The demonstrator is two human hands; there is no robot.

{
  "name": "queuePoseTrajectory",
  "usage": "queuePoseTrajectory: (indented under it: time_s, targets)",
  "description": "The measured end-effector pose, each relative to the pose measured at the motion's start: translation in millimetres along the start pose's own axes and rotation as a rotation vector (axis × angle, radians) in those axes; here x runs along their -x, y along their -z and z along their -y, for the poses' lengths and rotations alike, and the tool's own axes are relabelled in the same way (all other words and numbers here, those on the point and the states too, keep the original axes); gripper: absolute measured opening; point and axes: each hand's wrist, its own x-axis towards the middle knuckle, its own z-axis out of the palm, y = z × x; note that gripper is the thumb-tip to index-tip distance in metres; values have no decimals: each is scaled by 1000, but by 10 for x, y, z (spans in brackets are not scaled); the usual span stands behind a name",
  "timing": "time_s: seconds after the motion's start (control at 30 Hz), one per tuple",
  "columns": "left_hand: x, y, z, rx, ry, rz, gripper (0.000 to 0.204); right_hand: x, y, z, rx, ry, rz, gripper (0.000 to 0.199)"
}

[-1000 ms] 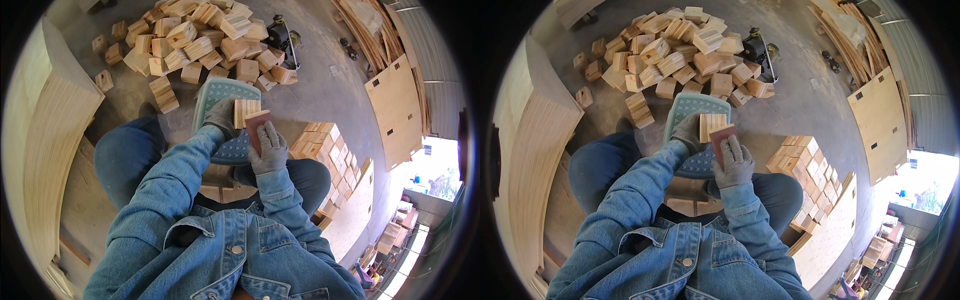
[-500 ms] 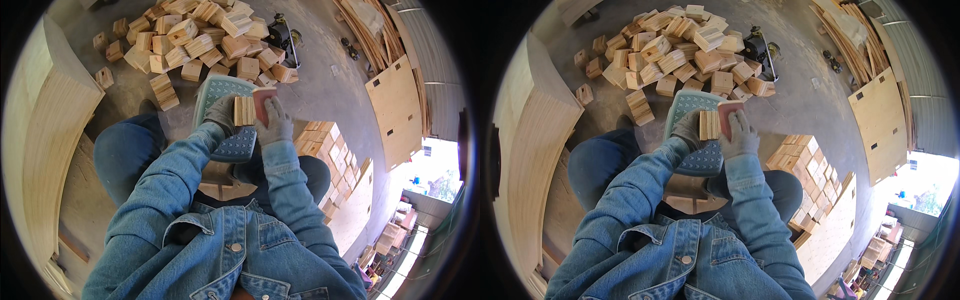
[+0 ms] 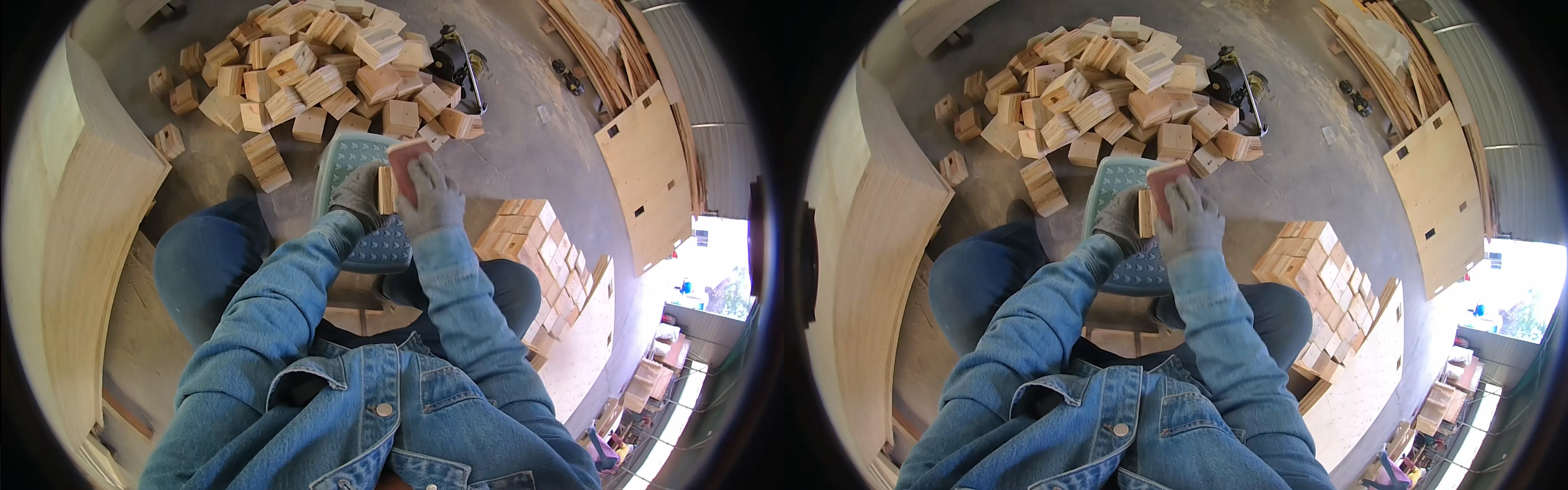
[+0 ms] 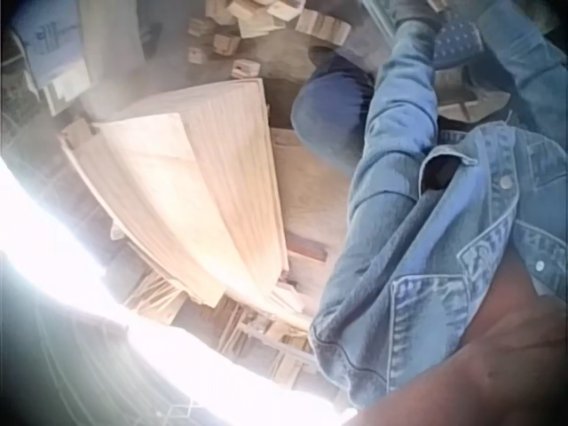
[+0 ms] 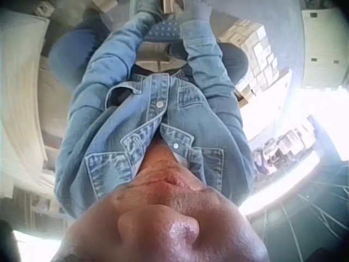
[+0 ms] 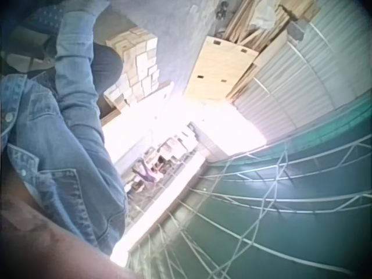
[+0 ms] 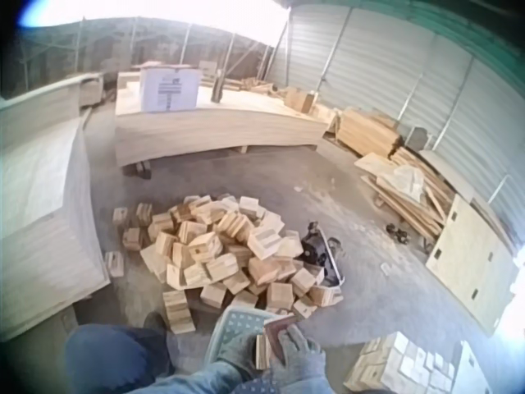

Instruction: The person sits on a low stool and sands small wooden blocks one at a time using a sanding block. They pick up each block, rub all sides, and place the finished pieces into a nearby stack.

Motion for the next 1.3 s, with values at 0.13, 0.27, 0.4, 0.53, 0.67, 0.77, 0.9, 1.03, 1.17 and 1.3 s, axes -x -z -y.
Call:
queuePoseTrajectory:
  time_s: [0.13,0.27,0.4,0.53,0.67,0.77,0.9,1.03,1.17,1.3]
  targets:
    - [-9,-21,175,-40,-37,-45,81,-395,8,97,35,-73,43,65]
    - [-37,11,-109,92,-25,-20,91,-31,-23,31,32,-20,24,65]
    - [-29,26,-85,432,31,28,68,646,84,190,-48,108,9,67]
    - [-145,-101,135,690,85,113,38,883,95,180,-82,190,-7,68]
    - [-130,-105,152,869,161,115,48,599,75,205,-71,186,-3,67]
    - [-62,-5,6,335,9,45,71,197,0,140,-32,115,4,66]
    - [-8,-2,67,170,3,4,97,-470,-2,15,0,10,54,64]
    - [-65,-71,108,237,61,94,101,-632,-117,-593,-31,-8,-94,67]
    - [-103,-57,192,153,59,86,100,-337,26,-1212,-177,-12,-196,67]
    - [-14,172,-297,26,87,147,117,220,293,-1807,-352,-254,-225,67]
